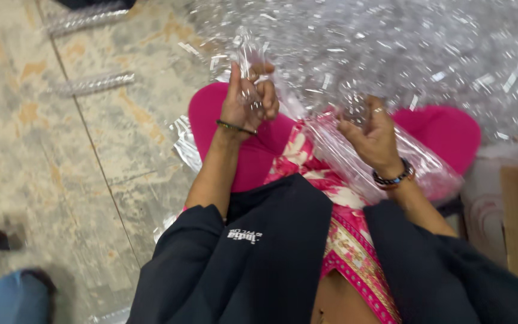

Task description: The person sits on the floor and repeatedly pulls apart sections of bubble wrap by hand, separating the plastic film from the air-filled tubes. The separated pieces are placed into a pile on the floor.

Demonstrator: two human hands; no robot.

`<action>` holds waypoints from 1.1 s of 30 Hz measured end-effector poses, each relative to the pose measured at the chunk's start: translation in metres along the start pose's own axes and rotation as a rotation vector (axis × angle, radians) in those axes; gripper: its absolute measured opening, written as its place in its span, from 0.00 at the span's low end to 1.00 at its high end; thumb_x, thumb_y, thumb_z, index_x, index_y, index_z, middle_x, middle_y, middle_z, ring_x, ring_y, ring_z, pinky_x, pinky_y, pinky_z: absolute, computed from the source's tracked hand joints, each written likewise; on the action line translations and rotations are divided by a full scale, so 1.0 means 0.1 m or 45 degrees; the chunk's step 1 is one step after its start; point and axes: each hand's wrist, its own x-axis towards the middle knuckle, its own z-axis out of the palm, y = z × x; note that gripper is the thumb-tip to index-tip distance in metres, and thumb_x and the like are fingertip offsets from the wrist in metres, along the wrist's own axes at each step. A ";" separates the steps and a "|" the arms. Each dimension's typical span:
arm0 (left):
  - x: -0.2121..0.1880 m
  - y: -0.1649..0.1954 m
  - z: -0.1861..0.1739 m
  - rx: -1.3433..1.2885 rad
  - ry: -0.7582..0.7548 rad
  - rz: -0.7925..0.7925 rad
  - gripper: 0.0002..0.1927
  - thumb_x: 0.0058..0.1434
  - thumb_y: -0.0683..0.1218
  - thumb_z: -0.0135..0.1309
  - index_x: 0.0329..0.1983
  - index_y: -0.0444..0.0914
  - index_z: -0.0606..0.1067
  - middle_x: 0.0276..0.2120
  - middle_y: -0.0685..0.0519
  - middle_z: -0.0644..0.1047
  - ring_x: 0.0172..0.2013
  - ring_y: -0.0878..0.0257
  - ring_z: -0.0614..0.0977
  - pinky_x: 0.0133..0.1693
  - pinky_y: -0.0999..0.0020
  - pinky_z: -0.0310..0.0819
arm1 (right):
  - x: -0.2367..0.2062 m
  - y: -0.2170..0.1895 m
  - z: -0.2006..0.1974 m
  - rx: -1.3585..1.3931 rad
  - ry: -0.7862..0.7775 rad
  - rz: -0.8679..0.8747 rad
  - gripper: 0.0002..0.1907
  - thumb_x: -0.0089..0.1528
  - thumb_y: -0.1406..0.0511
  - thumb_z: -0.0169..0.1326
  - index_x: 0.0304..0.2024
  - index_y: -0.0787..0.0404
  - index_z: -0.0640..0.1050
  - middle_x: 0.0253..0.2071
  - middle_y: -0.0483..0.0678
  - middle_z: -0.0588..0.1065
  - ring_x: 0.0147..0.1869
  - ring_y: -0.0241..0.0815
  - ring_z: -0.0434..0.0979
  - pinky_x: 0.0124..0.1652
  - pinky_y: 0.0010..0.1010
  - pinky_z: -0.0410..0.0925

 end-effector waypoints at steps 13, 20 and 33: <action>-0.26 -0.80 0.75 0.197 -0.501 -0.134 0.34 0.77 0.67 0.35 0.70 0.38 0.62 0.27 0.47 0.72 0.27 0.59 0.74 0.34 0.64 0.71 | -0.66 -0.46 -0.13 -0.051 0.069 -0.285 0.30 0.68 0.63 0.63 0.69 0.65 0.67 0.53 0.46 0.74 0.55 0.32 0.73 0.56 0.25 0.68; -0.39 -0.90 0.96 0.663 -0.316 0.026 0.38 0.74 0.71 0.36 0.73 0.39 0.58 0.32 0.48 0.75 0.35 0.60 0.79 0.42 0.66 0.76 | -1.01 -0.80 -0.25 -0.459 0.015 -0.325 0.31 0.64 0.64 0.66 0.65 0.66 0.70 0.56 0.51 0.76 0.59 0.38 0.77 0.58 0.29 0.71; -0.56 -1.61 1.11 1.001 -0.362 -0.025 0.21 0.77 0.53 0.51 0.63 0.32 0.67 0.39 0.54 0.78 0.40 0.67 0.80 0.45 0.69 0.77 | -1.38 -0.72 -0.25 0.082 0.010 -0.232 0.38 0.67 0.62 0.65 0.71 0.63 0.58 0.60 0.48 0.72 0.64 0.36 0.74 0.60 0.28 0.71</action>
